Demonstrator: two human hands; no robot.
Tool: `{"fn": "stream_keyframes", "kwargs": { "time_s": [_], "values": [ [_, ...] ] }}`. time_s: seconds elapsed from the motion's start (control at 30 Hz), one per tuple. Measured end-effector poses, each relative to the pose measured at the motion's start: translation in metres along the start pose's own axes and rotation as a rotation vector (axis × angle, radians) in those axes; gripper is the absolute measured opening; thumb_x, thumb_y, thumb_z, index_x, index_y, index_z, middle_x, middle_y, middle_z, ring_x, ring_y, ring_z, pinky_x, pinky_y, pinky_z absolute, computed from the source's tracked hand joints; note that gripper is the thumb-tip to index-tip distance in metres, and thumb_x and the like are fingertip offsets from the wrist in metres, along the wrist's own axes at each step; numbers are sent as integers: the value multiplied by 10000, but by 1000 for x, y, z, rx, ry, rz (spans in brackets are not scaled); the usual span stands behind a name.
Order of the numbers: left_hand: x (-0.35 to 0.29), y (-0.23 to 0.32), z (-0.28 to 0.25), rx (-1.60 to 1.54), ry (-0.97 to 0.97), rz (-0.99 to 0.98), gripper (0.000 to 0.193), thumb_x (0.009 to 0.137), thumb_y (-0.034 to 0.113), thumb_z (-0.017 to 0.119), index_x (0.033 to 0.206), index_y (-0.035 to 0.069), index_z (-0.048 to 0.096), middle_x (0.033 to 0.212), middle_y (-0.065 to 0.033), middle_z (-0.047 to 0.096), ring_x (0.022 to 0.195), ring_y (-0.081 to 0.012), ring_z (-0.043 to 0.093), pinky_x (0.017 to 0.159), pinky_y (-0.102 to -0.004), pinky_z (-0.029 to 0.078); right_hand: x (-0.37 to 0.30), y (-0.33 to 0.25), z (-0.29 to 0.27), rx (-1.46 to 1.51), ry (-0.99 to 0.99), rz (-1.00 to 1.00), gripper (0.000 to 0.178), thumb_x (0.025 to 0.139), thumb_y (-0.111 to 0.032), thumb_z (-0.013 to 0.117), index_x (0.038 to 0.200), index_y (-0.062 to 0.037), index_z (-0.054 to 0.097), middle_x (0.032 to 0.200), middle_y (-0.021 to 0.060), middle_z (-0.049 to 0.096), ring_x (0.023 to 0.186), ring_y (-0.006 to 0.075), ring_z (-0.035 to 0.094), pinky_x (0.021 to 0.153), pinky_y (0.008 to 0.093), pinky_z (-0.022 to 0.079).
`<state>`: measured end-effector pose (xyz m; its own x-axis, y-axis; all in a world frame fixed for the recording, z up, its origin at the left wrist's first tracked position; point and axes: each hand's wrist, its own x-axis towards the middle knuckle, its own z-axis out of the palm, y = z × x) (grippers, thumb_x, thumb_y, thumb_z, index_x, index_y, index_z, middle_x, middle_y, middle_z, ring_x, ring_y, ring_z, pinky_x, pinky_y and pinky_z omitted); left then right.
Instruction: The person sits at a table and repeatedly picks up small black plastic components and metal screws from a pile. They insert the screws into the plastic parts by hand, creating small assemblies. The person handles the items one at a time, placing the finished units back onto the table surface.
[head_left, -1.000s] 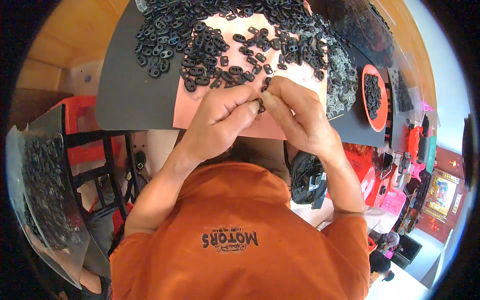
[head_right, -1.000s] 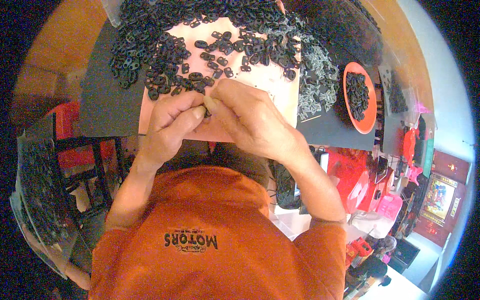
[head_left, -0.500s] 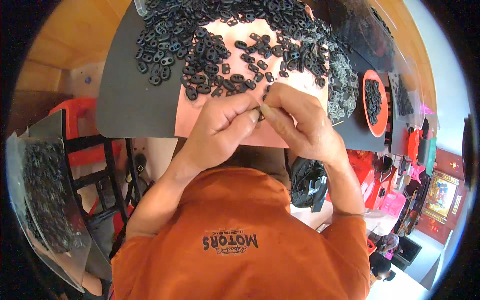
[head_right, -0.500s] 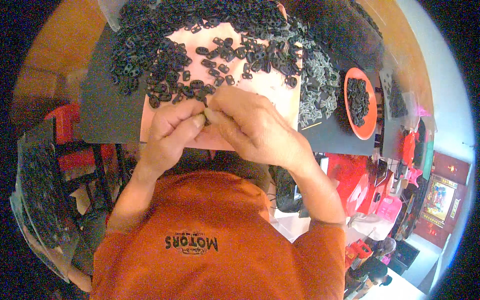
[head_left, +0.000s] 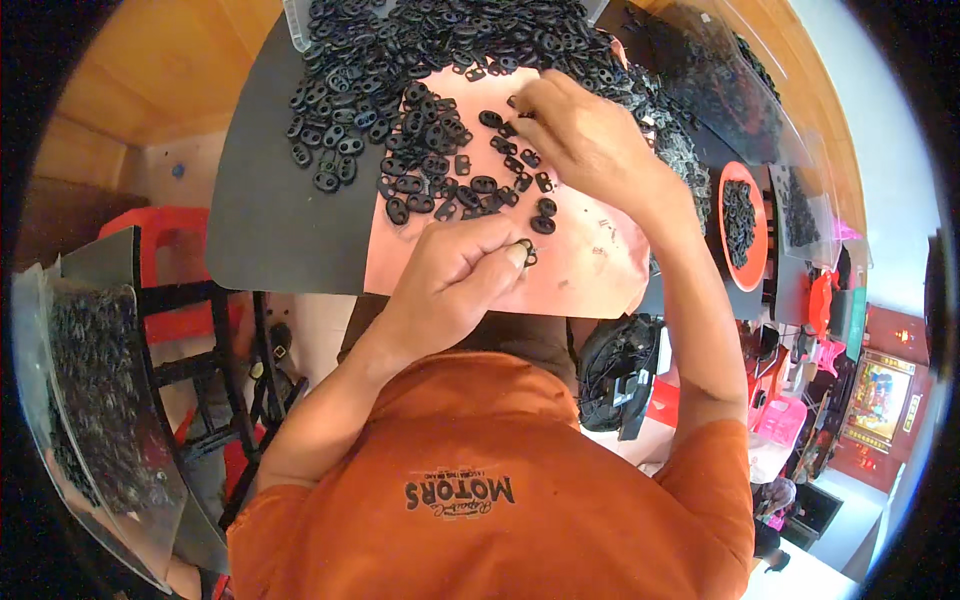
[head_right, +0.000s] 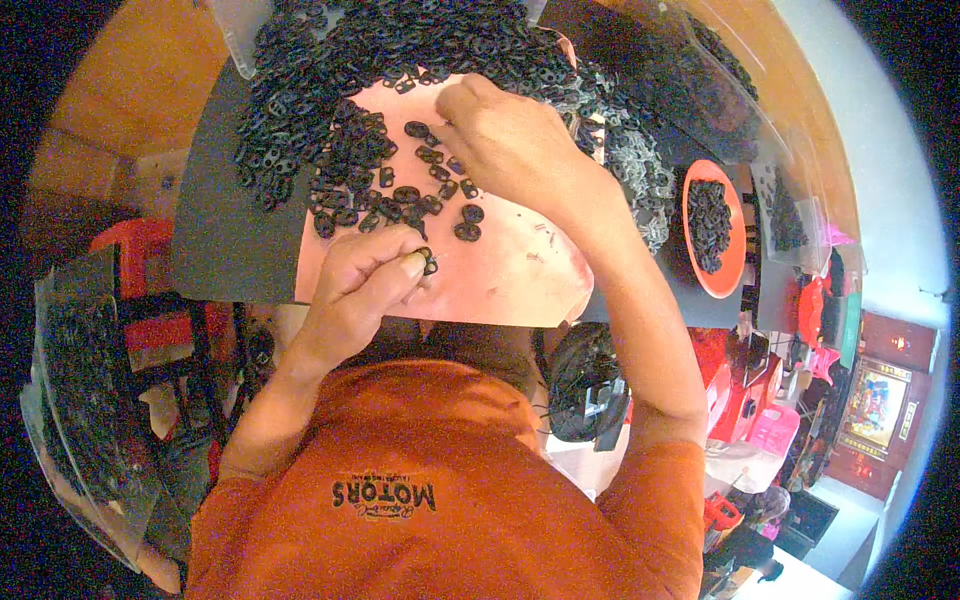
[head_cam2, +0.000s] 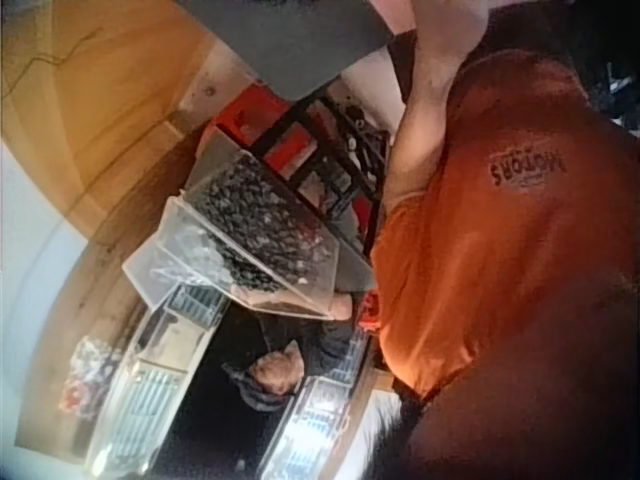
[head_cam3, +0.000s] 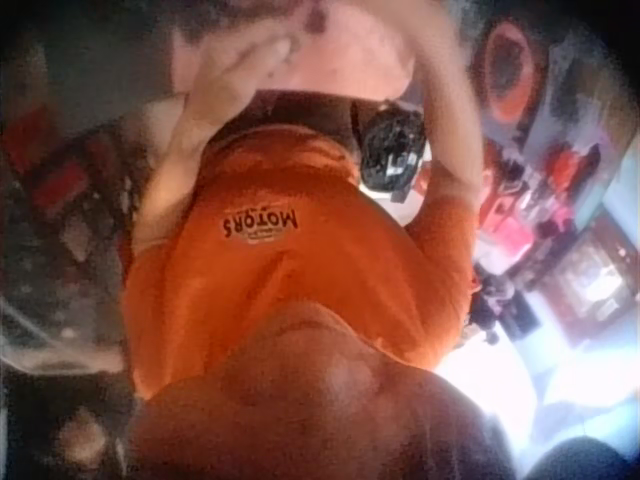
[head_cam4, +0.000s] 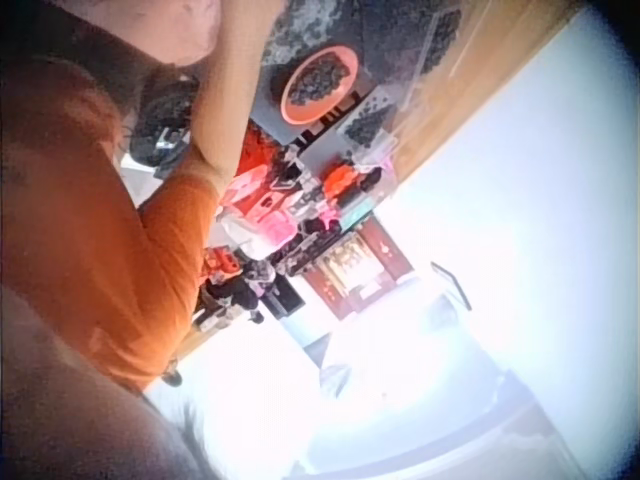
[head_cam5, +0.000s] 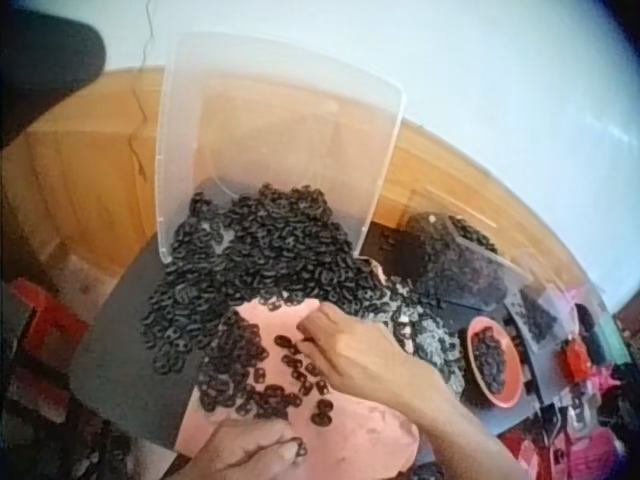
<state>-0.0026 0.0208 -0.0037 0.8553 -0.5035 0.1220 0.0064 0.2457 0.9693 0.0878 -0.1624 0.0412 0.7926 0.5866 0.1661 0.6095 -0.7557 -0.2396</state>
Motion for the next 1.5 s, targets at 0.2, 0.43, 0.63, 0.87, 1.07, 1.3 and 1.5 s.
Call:
{"fn": "stream_keyframes", "kwargs": {
  "time_s": [0.2,0.43,0.63,0.87,1.07,1.3,1.5],
  "values": [
    [-1,5,5,-29,38,-35,156,847,84,463,762,-26,533,602,33,426,536,-34,368,462,-228,298,24,10,16,-205,-7,-70,180,784,-119,552,940,-29,543,919,160,548,768,358,606,621,434,512],
    [-2,3,1,83,13,-36,181,859,130,477,731,18,540,596,31,451,533,-43,387,476,-227,317,-4,-3,-6,-297,-49,59,155,810,-109,540,948,-41,548,880,125,546,787,329,589,632,422,483],
    [-2,-4,1,70,21,10,188,859,136,473,728,16,535,606,29,465,541,-43,395,484,-228,320,-2,-24,7,-66,-114,-1,183,825,-156,546,969,-44,528,901,134,531,801,326,575,662,401,479],
    [-3,0,3,48,29,-26,190,861,131,465,722,18,531,602,36,454,542,-44,396,490,-224,325,19,-36,9,-68,31,-80,222,827,-195,554,1020,-85,555,927,110,538,800,320,574,654,403,487],
    [-2,-3,2,62,26,12,180,854,121,472,712,23,523,585,47,424,533,-37,373,484,-223,309,25,-27,20,-45,-35,-155,275,832,-239,578,1073,-106,561,924,104,506,792,293,568,670,380,475],
    [-2,0,3,55,5,-44,163,843,102,476,711,19,523,576,47,411,522,-34,354,453,-223,280,-8,1,3,-87,-21,-22,232,825,-148,571,1051,-98,564,914,93,506,800,284,569,672,370,469],
    [-2,3,4,48,35,-46,178,820,72,485,664,-16,482,563,10,428,509,-43,368,444,-250,292,-8,6,-4,-45,13,25,206,815,-181,560,977,-55,576,934,139,537,805,338,587,670,431,492]
  ]
}}
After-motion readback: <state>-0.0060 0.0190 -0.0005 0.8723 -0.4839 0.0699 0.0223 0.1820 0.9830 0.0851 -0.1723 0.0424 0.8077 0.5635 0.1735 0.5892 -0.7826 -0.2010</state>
